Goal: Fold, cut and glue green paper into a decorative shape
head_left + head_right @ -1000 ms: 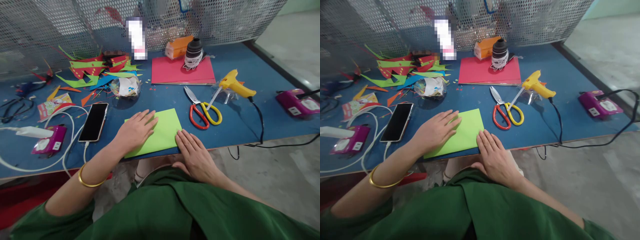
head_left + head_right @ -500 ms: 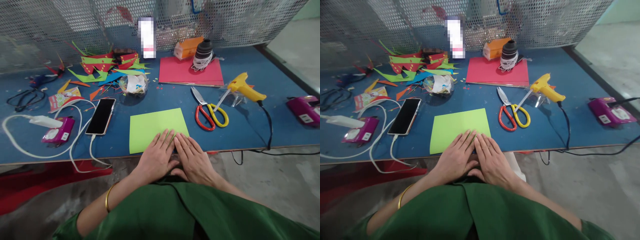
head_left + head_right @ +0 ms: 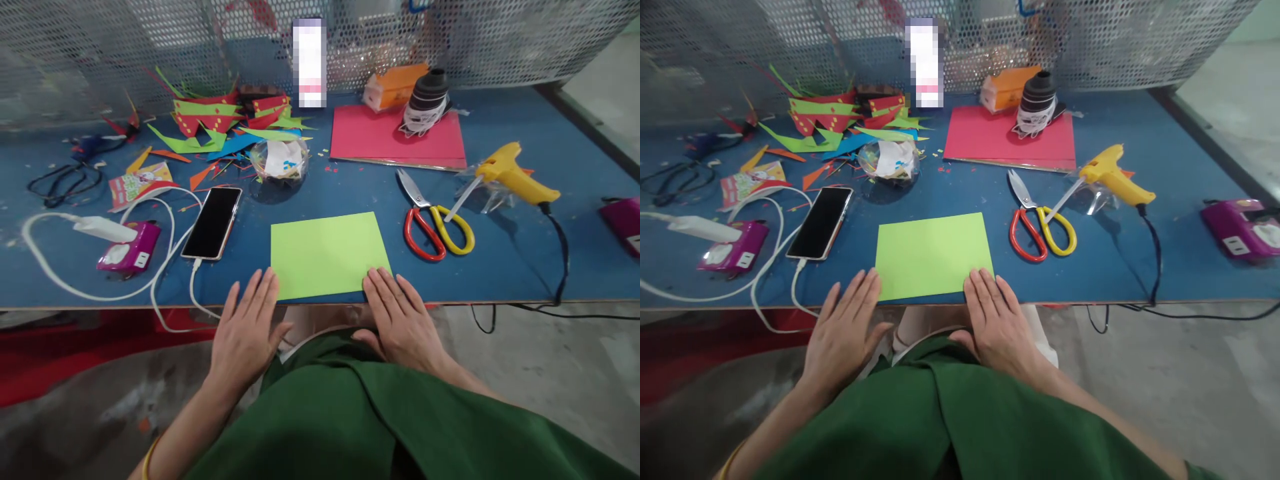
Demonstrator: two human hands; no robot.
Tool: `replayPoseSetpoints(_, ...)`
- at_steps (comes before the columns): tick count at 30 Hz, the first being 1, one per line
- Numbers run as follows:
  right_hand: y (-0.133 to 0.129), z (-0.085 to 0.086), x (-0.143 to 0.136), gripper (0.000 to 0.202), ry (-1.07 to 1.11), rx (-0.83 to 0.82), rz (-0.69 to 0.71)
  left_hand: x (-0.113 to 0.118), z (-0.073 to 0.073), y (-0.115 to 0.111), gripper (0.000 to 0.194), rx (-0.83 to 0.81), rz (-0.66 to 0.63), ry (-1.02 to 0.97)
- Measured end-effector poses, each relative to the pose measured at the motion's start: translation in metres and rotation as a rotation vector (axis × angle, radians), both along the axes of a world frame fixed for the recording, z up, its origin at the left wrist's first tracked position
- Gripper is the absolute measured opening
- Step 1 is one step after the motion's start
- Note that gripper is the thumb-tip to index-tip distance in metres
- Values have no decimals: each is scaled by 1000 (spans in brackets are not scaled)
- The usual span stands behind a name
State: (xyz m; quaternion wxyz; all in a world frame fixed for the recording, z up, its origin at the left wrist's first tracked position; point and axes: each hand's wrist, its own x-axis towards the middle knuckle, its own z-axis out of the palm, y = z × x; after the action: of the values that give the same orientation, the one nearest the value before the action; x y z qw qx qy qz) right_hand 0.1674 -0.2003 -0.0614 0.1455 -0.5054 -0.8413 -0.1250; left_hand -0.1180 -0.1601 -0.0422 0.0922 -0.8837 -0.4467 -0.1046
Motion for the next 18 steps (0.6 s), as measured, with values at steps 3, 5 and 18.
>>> replayPoseSetpoints(3, 0, 0, -1, 77, 12, 5, -3, -13, 0, -12, 75, 20, 73, -36)
replayPoseSetpoints(5, 0, 0, -1, 76, 17, 16, 3, -8, 1, -15, 77, 81, 100, -96)
replayPoseSetpoints(18, 13, 9, -18, 74, 30, 32, 171, 69, -9, 2, 57, 45, -165, -46)
